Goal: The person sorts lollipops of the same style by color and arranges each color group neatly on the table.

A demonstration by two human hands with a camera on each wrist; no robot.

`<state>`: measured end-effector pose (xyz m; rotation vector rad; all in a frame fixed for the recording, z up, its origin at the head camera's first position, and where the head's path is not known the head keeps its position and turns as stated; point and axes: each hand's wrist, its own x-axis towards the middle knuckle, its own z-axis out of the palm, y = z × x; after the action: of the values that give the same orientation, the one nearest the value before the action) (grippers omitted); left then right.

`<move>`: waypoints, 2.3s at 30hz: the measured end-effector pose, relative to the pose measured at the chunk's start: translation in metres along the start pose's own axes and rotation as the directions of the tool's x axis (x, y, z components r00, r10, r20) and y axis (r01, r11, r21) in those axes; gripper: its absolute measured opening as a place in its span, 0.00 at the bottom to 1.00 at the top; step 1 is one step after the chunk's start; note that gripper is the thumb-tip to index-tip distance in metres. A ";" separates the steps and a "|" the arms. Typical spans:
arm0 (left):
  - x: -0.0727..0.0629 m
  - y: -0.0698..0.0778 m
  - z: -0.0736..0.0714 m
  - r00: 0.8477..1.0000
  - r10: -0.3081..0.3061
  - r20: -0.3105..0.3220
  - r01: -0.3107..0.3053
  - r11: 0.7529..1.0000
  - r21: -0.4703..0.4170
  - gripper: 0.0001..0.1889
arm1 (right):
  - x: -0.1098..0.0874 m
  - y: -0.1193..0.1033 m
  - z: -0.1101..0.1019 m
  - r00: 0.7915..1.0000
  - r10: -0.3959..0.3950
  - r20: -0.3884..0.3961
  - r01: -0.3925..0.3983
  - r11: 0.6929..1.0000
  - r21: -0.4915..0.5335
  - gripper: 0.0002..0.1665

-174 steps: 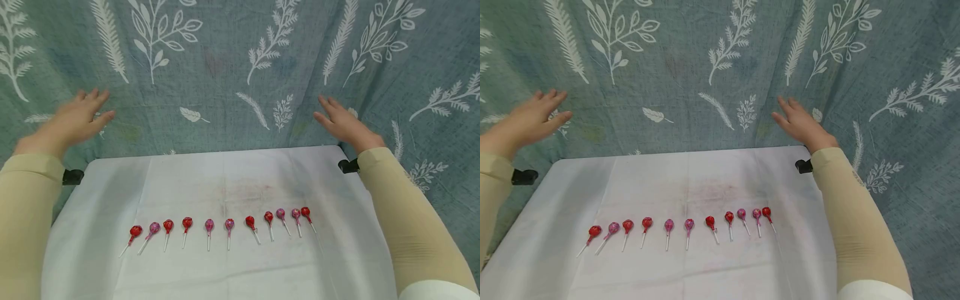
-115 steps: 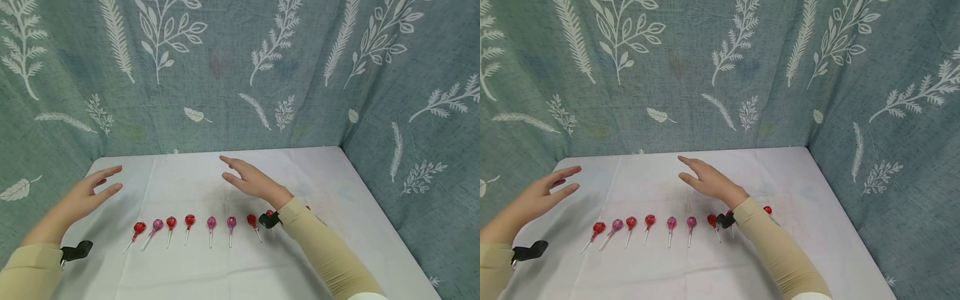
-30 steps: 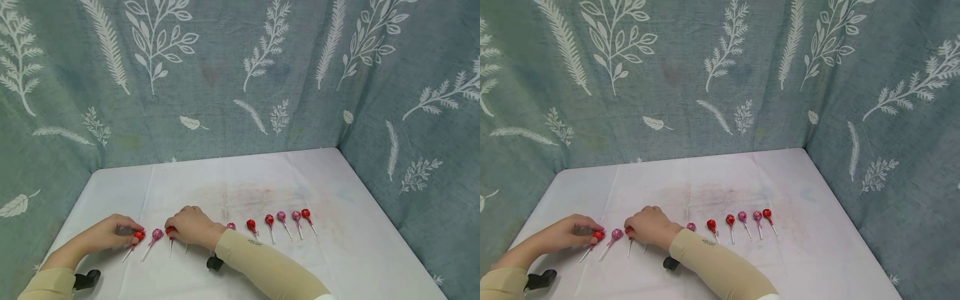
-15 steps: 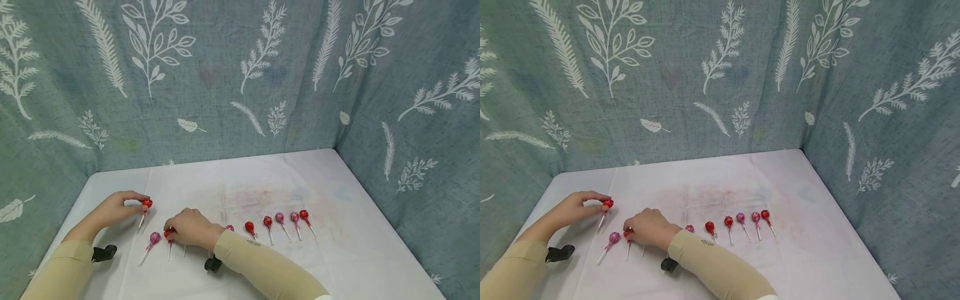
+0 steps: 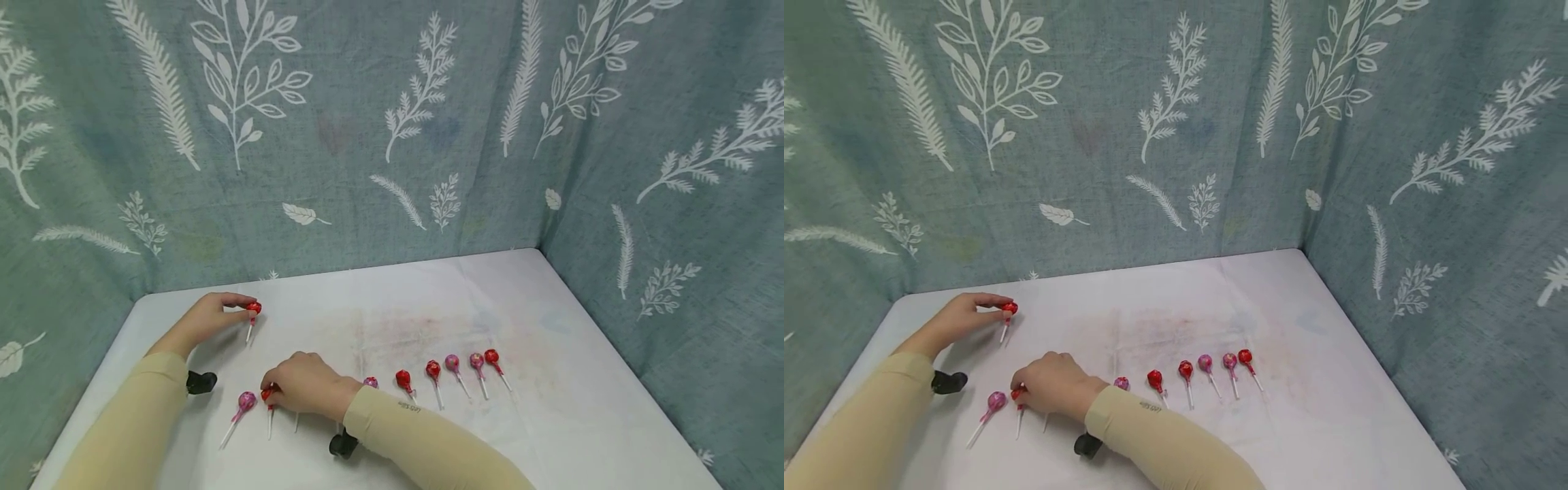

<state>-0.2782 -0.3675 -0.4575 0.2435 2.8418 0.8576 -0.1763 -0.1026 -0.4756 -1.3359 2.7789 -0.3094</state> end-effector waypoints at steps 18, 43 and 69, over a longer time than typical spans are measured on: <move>0.019 -0.017 0.015 0.999 -0.047 0.002 0.047 0.998 -0.038 0.30 | 0.005 -0.004 0.000 0.999 0.017 0.039 -0.018 1.000 0.024 0.11; 0.025 -0.011 0.016 0.997 -0.072 -0.021 0.071 0.996 -0.050 0.31 | 0.036 0.045 -0.039 0.990 0.142 0.012 -0.140 0.958 0.249 0.10; 0.017 -0.015 0.029 0.995 -0.099 -0.027 0.096 0.991 -0.093 0.32 | 0.085 0.084 -0.049 0.964 0.264 -0.032 -0.252 0.945 0.210 0.11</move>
<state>-0.2906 -0.3606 -0.4915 0.0796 2.8073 0.9760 -0.2998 -0.1096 -0.4396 -0.9199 2.8315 -0.6094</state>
